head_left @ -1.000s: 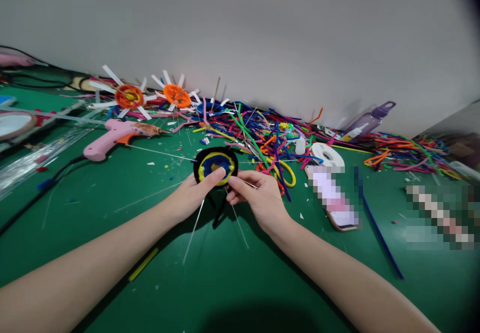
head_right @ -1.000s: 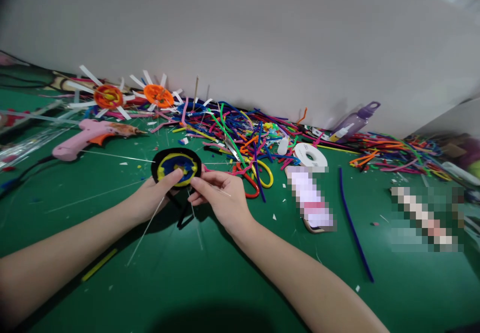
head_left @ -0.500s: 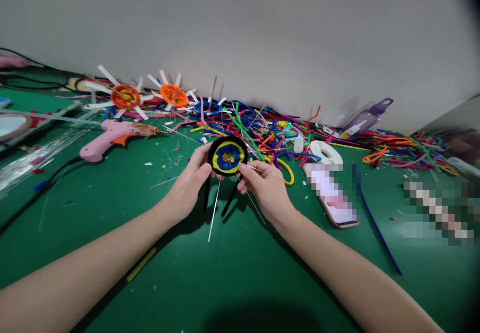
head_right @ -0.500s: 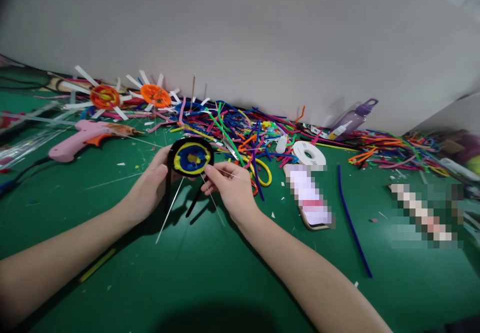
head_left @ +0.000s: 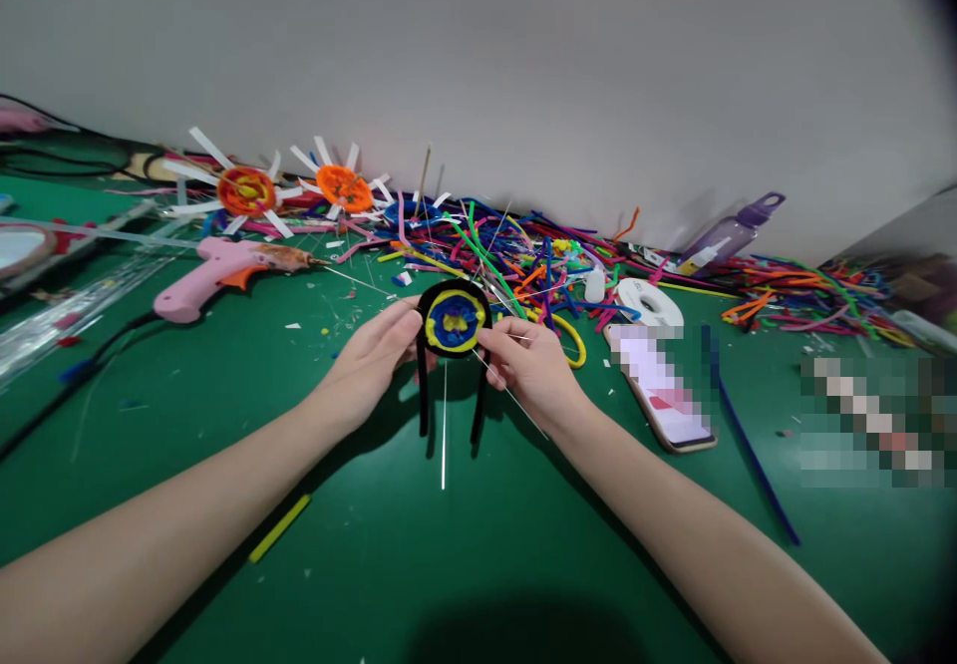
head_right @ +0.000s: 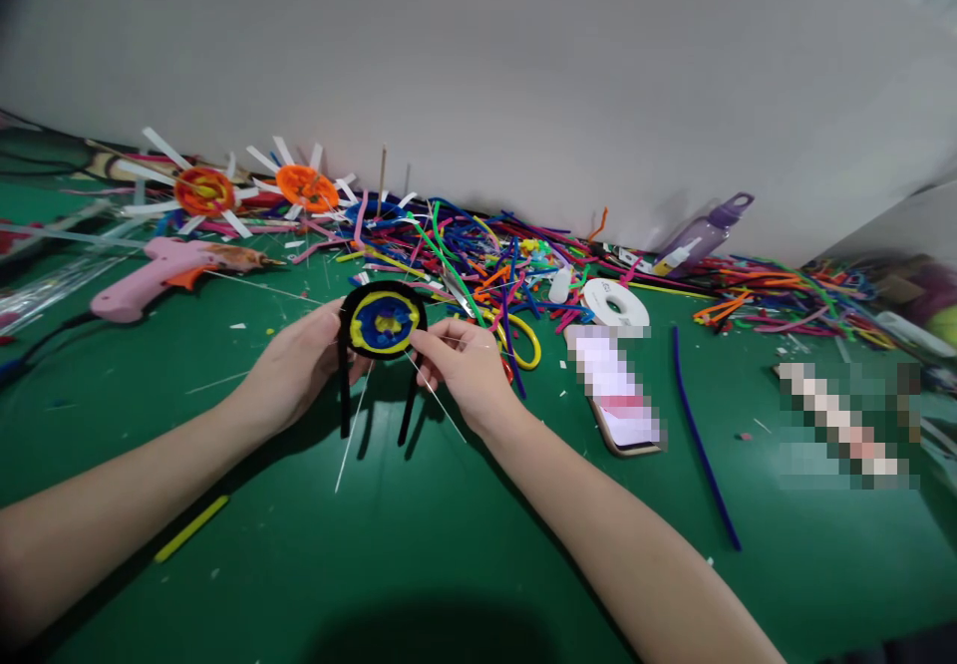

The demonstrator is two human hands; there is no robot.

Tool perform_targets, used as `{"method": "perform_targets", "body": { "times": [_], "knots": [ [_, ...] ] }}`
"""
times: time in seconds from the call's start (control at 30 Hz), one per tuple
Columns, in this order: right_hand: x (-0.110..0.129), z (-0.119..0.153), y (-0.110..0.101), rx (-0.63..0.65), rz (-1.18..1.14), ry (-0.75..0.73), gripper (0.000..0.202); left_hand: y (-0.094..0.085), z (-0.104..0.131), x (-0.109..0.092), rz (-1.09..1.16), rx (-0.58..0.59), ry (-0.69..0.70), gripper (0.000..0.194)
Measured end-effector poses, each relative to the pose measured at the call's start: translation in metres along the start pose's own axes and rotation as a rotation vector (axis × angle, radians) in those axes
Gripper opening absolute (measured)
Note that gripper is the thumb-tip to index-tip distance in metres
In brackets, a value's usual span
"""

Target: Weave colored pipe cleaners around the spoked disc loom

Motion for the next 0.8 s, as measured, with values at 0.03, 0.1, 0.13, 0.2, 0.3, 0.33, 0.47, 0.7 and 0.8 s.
{"method": "perform_targets", "body": {
  "times": [0.03, 0.1, 0.13, 0.2, 0.3, 0.33, 0.47, 0.7, 0.8],
  "knots": [
    [-0.0008, 0.0001, 0.0006, 0.013, 0.002, 0.015, 0.027, -0.0006, 0.0006, -0.0001, -0.026, -0.008, 0.006, 0.031],
    [-0.0016, 0.0003, 0.0022, 0.042, 0.004, 0.039, 0.027, -0.0016, 0.0012, -0.0008, -0.072, -0.023, 0.036, 0.031],
    [-0.0016, 0.0004, 0.0028, 0.053, 0.004, 0.044, 0.027, -0.0014, 0.0012, -0.0005, -0.074, -0.022, 0.031, 0.031],
    [-0.0011, 0.0004, 0.0036, 0.061, -0.008, 0.047, 0.027, -0.0001, 0.0008, -0.0003, -0.054, -0.015, 0.017, 0.033],
    [-0.0011, -0.0001, 0.0032, 0.049, -0.064, 0.055, 0.028, 0.0039, 0.0002, -0.0019, 0.001, 0.009, 0.005, 0.035],
    [-0.0015, -0.0003, 0.003, 0.047, -0.087, 0.063, 0.029, 0.0052, 0.0, -0.0025, 0.016, 0.021, 0.003, 0.036],
    [-0.0046, -0.0011, 0.0027, 0.068, -0.163, 0.116, 0.029, 0.0074, -0.0007, -0.0031, 0.06, 0.046, -0.009, 0.035],
    [-0.0065, -0.0003, 0.0029, 0.059, -0.248, 0.174, 0.03, 0.0065, -0.0027, -0.0009, 0.107, 0.012, -0.057, 0.032],
    [-0.0058, -0.0001, 0.0026, 0.046, -0.294, 0.178, 0.027, 0.0068, -0.0034, -0.002, 0.125, -0.005, -0.055, 0.03]
  ]
}}
Point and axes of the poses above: each hand's wrist, its own z-axis away from the middle knuckle, its own y-axis out of the palm, x = y × z, the point moved 4 cm from there along -z, towards the middle knuckle, and after that the axes turned 6 degrees about x, right-handed, at the moved point
